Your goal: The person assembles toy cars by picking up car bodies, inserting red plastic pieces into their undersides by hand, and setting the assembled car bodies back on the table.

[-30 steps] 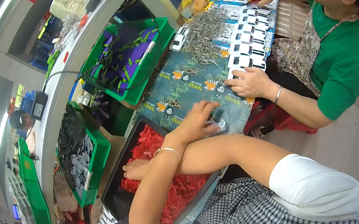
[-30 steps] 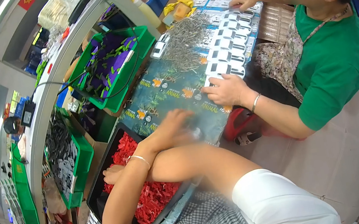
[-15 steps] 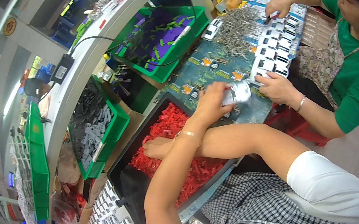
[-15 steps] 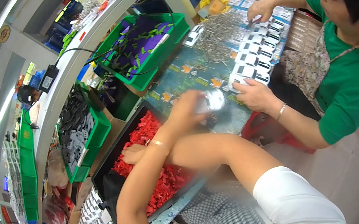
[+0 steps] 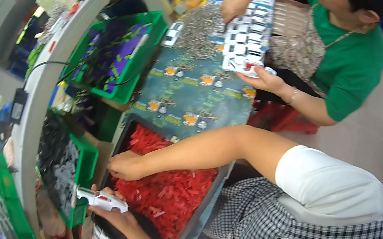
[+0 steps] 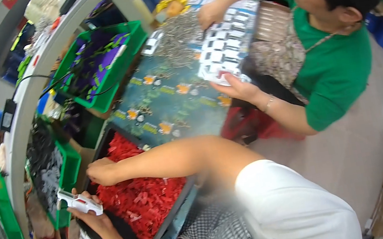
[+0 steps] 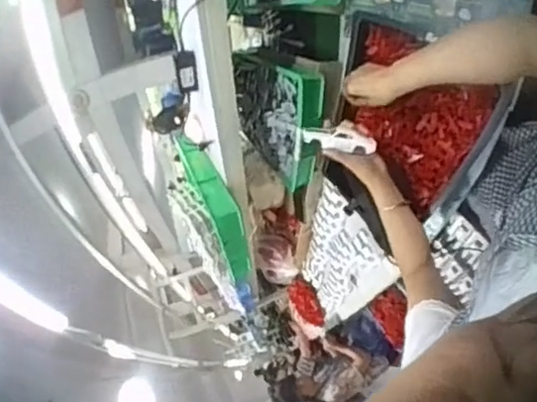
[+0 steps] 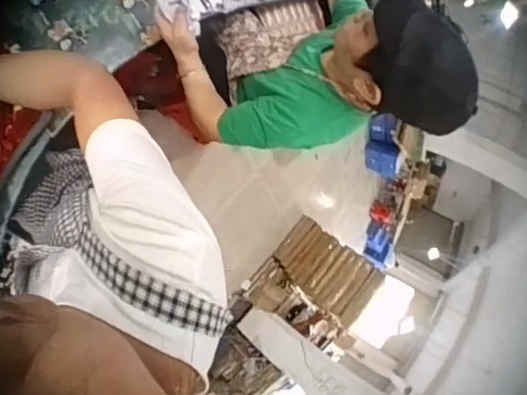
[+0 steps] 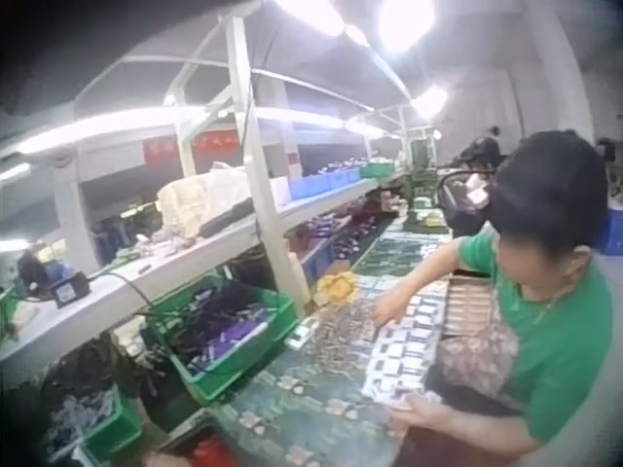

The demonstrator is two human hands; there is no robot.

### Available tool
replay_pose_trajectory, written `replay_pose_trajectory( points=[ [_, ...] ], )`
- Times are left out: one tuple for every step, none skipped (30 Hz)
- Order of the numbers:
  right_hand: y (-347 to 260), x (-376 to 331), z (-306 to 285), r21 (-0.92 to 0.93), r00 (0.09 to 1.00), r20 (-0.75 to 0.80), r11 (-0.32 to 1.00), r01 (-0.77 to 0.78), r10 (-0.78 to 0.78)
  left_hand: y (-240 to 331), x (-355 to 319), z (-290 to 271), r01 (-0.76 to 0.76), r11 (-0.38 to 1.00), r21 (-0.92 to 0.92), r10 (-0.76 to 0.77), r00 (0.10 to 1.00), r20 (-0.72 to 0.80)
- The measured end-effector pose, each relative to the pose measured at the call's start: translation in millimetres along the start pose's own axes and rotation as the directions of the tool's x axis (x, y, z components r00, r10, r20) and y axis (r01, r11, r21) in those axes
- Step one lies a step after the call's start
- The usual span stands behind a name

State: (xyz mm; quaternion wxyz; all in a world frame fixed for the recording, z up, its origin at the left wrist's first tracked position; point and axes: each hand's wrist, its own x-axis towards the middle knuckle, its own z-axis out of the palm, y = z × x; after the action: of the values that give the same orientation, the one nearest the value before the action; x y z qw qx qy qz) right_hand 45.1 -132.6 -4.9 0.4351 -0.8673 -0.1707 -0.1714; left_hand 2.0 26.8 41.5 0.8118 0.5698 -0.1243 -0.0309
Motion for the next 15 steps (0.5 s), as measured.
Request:
replay_pose_trajectory(
  points=[
    [1.3, -4.0, -8.1, 0.045, 0.998, -0.06, 0.999, -0.02, 0.022, 2.9, 0.3, 7.2, 0.113, 0.986, -0.12, -0.112, 0.994, 0.019],
    [3.3, -7.4, -17.2, 0.092, 0.992, -0.12, 0.995, -0.031, 0.042, 2.2, 3.8, 16.8, 0.235, 0.955, -0.183, -0.244, 0.969, -0.033],
    [0.5, -5.7, -23.5, 0.133, 0.991, -0.113, 0.989, -0.063, 0.078, -11.8, 16.0, -6.9, 0.241, 0.952, -0.19, -0.222, 0.968, 0.116],
    [0.1, -4.4, -27.1, 0.153, 0.985, -0.152, 0.987, -0.057, 0.081, -21.5, 24.5, -26.0, 0.255, 0.956, -0.148, -0.232, 0.96, 0.159],
    [-1.2, -2.9, -28.3, 0.179, 0.979, -0.188, 0.983, -0.046, 0.08, -34.3, 30.3, -32.8, 0.184, 0.956, -0.228, -0.201, 0.978, -0.051],
    [-4.3, -2.2, -30.0, 0.206, 0.972, -0.223, 0.978, -0.02, 0.067, -39.4, 32.0, -41.2, 0.184, 0.965, -0.187, -0.199, 0.978, -0.065],
    [-7.3, -2.3, -29.4, 0.231, 0.959, -0.282, 0.972, 0.044, 0.024, -39.5, 27.6, -38.6, 0.199, 0.973, -0.114, -0.206, 0.977, -0.054],
    [-10.7, -2.8, -28.7, 0.258, 0.944, -0.329, 0.96, 0.107, -0.016, -38.0, 23.7, -34.4, 0.207, 0.976, -0.067, -0.21, 0.977, -0.041],
    [-12.4, -6.5, -32.7, 0.218, 0.921, -0.375, 0.957, 0.193, -0.1, -37.8, 20.2, -21.7, 0.242, 0.967, -0.084, -0.246, 0.968, -0.047],
    [-14.8, -9.4, -36.4, 0.173, 0.916, -0.361, 0.953, 0.248, -0.173, -36.2, 15.4, -7.8, 0.248, 0.963, -0.11, -0.257, 0.963, -0.084],
    [-19.3, -14.1, -38.9, 0.111, 0.915, -0.337, 0.956, 0.27, -0.219, -41.1, 16.2, -7.6, 0.246, 0.958, -0.149, -0.255, 0.966, -0.045],
    [-24.5, -18.7, -42.7, 0.002, 0.884, -0.349, 0.943, 0.333, -0.311, -44.8, 13.2, -8.1, 0.205, 0.97, -0.132, -0.212, 0.976, -0.043],
    [-28.8, -23.0, -45.1, -0.034, 0.878, -0.332, 0.935, 0.354, -0.345, -45.1, 9.6, -2.9, 0.141, 0.989, -0.05, -0.142, 0.99, -0.015],
    [-30.1, -26.2, -46.4, -0.097, 0.87, -0.307, 0.922, 0.374, -0.385, -43.4, 4.5, 3.7, 0.149, 0.989, 0.007, -0.149, 0.988, -0.033],
    [-30.6, -27.3, -44.2, -0.126, 0.855, -0.284, 0.901, 0.415, -0.434, -46.8, 1.6, 6.4, 0.146, 0.984, -0.101, -0.148, 0.989, -0.011]
  ],
)
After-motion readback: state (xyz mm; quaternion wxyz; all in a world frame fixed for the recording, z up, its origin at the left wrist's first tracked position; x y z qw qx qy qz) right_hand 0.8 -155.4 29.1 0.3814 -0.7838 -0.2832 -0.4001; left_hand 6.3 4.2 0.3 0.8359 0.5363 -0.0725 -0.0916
